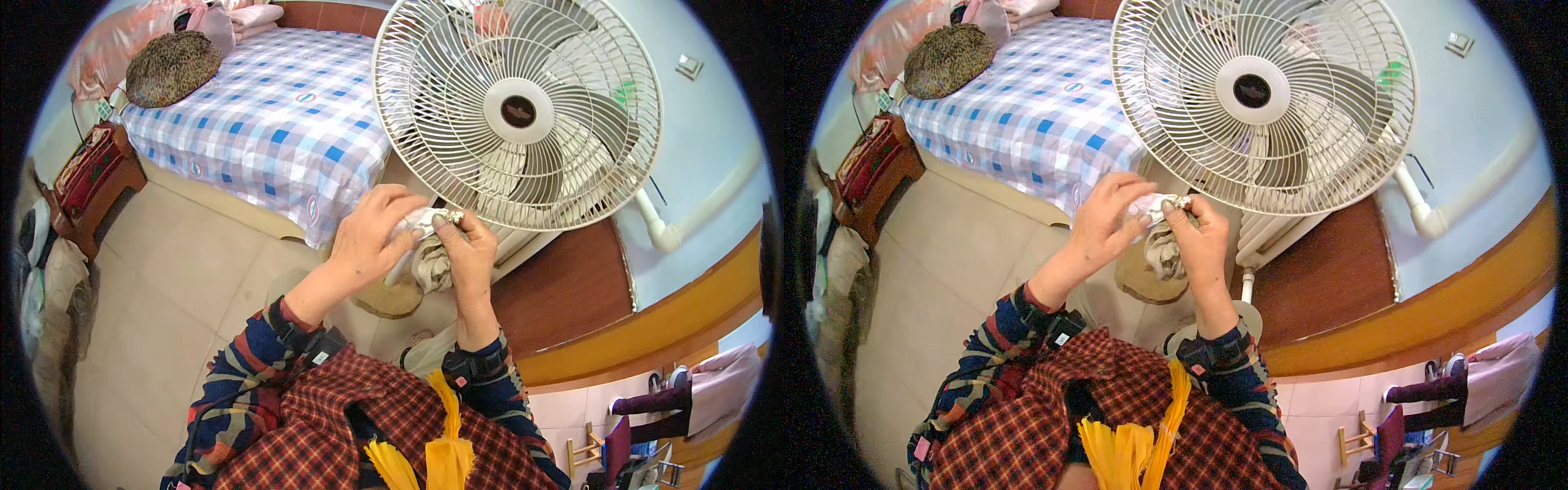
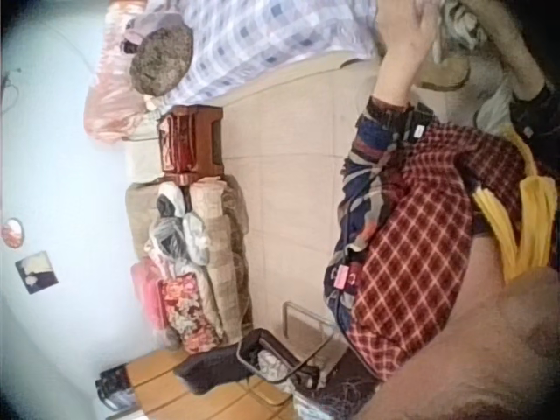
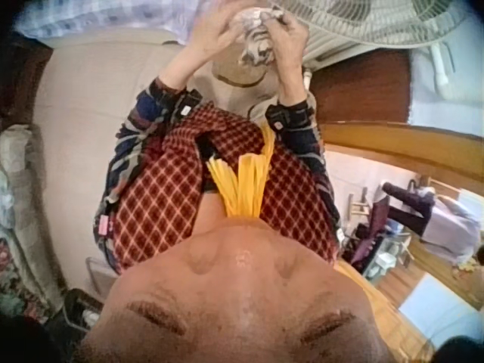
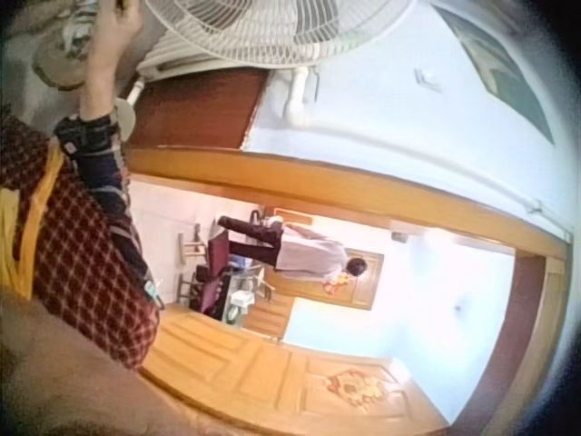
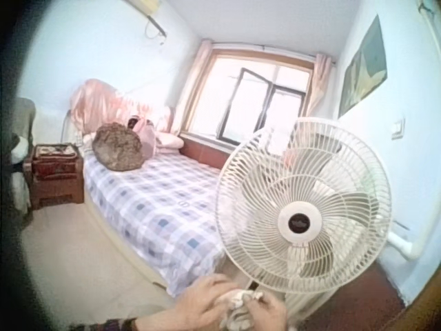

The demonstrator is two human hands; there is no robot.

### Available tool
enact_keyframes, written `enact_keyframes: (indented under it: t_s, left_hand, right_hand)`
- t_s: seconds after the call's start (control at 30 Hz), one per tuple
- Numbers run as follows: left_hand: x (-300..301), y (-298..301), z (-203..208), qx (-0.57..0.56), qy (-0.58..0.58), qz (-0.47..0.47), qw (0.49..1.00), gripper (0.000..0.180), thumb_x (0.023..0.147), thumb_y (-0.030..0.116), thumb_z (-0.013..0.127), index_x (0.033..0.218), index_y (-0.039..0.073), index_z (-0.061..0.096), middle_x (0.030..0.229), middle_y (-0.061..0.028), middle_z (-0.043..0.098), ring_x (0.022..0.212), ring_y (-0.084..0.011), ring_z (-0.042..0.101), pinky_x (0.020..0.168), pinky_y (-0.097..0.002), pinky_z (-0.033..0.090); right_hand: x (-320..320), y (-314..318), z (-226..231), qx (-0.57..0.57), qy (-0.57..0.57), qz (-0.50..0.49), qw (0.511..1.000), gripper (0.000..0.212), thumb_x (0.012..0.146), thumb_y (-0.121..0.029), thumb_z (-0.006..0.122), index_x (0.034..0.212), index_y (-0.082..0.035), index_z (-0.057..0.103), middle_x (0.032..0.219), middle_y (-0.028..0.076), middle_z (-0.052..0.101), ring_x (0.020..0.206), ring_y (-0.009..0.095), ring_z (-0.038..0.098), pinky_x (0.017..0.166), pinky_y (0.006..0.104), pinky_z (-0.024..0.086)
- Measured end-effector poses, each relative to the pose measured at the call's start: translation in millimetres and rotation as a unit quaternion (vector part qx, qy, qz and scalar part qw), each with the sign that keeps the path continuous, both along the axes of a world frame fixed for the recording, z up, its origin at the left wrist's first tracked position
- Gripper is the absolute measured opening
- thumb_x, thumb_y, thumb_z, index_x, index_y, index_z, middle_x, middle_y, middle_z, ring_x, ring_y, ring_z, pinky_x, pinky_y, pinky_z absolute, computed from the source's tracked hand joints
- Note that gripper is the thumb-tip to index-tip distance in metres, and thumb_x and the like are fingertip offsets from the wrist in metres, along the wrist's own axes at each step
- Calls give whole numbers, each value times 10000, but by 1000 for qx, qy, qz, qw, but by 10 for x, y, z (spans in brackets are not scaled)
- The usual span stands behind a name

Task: The person wipes the front grille and motor housing of a standing electric fan using a white tissue and a cloth. They then wipe a nearby wooden door frame and place used tissues into a small red bucket.

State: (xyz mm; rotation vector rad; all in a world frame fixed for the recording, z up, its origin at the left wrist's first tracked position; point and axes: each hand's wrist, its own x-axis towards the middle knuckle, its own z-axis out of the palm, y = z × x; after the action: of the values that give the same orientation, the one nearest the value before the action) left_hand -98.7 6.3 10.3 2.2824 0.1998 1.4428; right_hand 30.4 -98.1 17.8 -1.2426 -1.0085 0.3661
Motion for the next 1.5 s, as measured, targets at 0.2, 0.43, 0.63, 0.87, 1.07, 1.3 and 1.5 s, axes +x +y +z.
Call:
enact_keyframes:
  t_s: [0.2, 0.43, 0.63, 0.87, 1.07, 1.3, 1.5]
  left_hand:
    - [-15, 24, -35, -43, -21, -43, 998, 259, 798, 80, 600, 1054, 41, 602, 898, -119, 572, 831, -293, 557, 717, -362, 450]
    - [2, 68, -107, -182, 22, -85, 979, 145, 847, 93, 581, 969, 22, 611, 761, -101, 510, 684, -257, 529, 599, -328, 419]
    - [116, -50, -164, -209, 8, -91, 974, 149, 871, 111, 569, 964, 1, 608, 781, -88, 512, 696, -216, 509, 622, -301, 413]
    - [86, 164, 110, -231, -28, -80, 969, 186, 914, 144, 549, 981, -18, 611, 792, -20, 530, 706, -100, 474, 640, -245, 396]
    - [119, 410, 817, -150, -104, -18, 983, 186, 886, 113, 575, 1020, -10, 610, 759, -34, 556, 662, -83, 465, 603, -242, 402]
    - [487, 494, 1690, 63, -185, 10, 981, 169, 833, 97, 609, 991, 40, 614, 812, -114, 627, 658, -229, 597, 608, -314, 466]
    - [900, 443, 2284, 204, -203, 89, 954, 70, 834, 119, 581, 850, 51, 582, 802, -121, 613, 702, -332, 604, 609, -389, 481]
  right_hand:
    - [-105, 83, -24, 16, -4, 41, 999, 161, 836, -116, 689, 922, 14, 650, 834, -15, 622, 785, 46, 531, 683, 207, 444]
    - [-67, 175, -137, 44, 7, 24, 999, 219, 835, -84, 681, 1029, 13, 650, 882, 17, 630, 823, 71, 562, 708, 221, 462]
    - [7, 120, -164, 9, -15, -7, 1000, 161, 844, -73, 652, 962, 35, 642, 870, 8, 634, 809, 73, 560, 722, 226, 462]
    - [365, -110, -418, 5, 59, -65, 996, 284, 867, -120, 625, 1104, 31, 584, 977, 78, 639, 849, 144, 606, 763, 265, 471]
    - [1109, -560, -663, 70, 78, -225, 969, 407, 868, -89, 623, 1211, 40, 445, 1075, 135, 596, 1024, 214, 574, 890, 305, 435]
    - [1771, -821, -348, 159, 43, -99, 981, 1003, 720, -329, 800, 1425, 35, 187, 1373, 181, 379, 1255, 257, 398, 964, 334, 376]
    - [1894, -525, -315, 176, 60, -39, 982, 1051, 649, -399, 834, 1423, -12, 238, 1374, 147, 391, 1257, 272, 404, 1030, 379, 330]
